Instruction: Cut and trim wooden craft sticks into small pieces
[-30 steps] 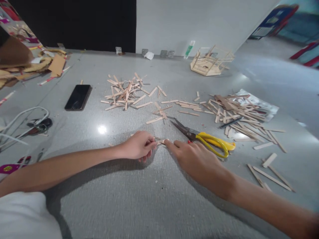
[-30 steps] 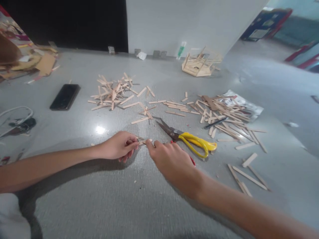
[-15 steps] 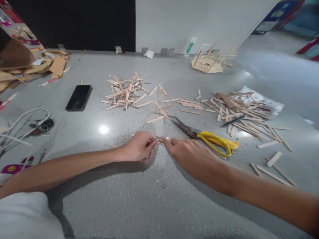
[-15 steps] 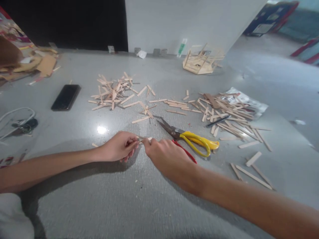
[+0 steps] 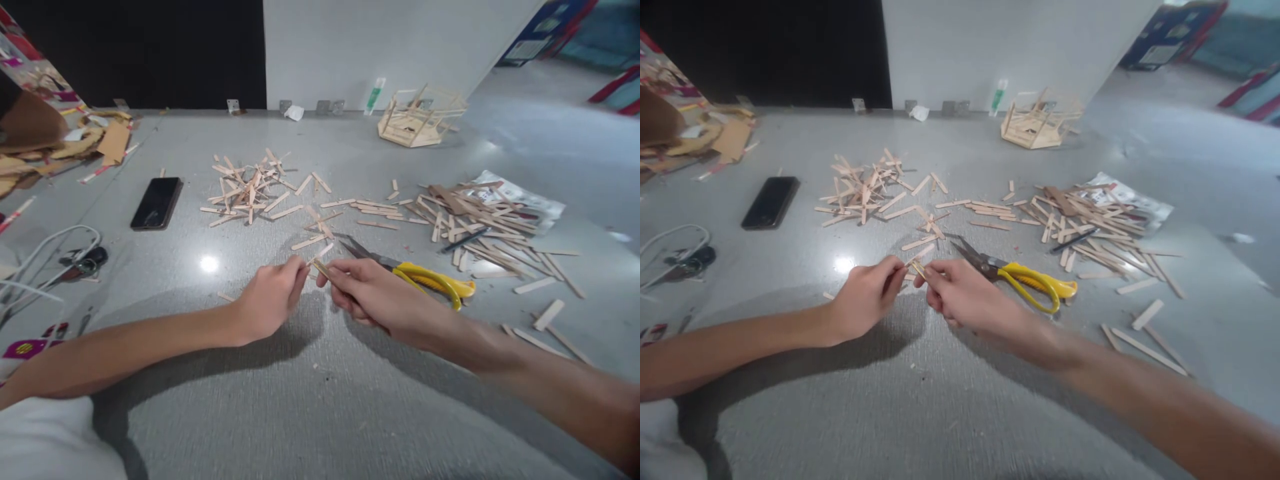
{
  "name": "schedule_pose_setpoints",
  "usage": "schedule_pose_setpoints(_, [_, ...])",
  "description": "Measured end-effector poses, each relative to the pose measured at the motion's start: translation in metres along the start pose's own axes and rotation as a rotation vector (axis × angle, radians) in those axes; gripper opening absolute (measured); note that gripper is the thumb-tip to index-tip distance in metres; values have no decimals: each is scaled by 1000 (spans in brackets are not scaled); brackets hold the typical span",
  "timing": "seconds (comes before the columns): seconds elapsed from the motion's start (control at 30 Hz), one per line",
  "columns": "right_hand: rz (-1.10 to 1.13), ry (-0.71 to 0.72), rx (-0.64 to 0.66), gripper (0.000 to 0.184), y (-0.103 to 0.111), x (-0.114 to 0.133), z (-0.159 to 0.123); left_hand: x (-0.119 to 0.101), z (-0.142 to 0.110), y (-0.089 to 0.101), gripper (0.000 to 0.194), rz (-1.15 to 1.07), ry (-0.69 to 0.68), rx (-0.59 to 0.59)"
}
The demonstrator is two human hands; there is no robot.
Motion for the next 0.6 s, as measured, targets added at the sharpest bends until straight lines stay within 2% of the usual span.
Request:
schedule_pose_setpoints(0.07, [-170,119,-156,32,6,5,-6,-2,0,3,23,29,-11,-8])
schedule_pose_setpoints(0.13, [-483,261,-381,25,10,14,-18,-2,1,6,22,21,-1,-9])
schedule_pose_setpoints(0.17, [-669,314,-468,28,7,18,-25,-3,1,7,22,12,9,-6])
schedule_pose_setpoints(0.27, [-1166,442,-616,42,-11,25,-39,-3,3,10,24,30,24,-6])
schedule_pose_setpoints(0.37, [-1416,526,-748,39,-25,31,-48,-5,4,10,28,136,-11,-9])
schedule_pose_setpoints(0.47, [-1462,477,-730,39,-30,34,-46,-9,3,6,31,289,-117,0])
schedule_pose_setpoints(0.6, [-1269,266,-486,41,-19,33,-33,-12,0,4,29,432,-273,-48])
Point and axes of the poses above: each hand's wrist, its own z-axis towards the middle knuckle, its own y-axis out of the back of the hand, x = y × z, the point moved 8 cm from there along z, towards the middle knuckle, and after that the axes turned 7 degrees about -y, right-handed, at the moved point
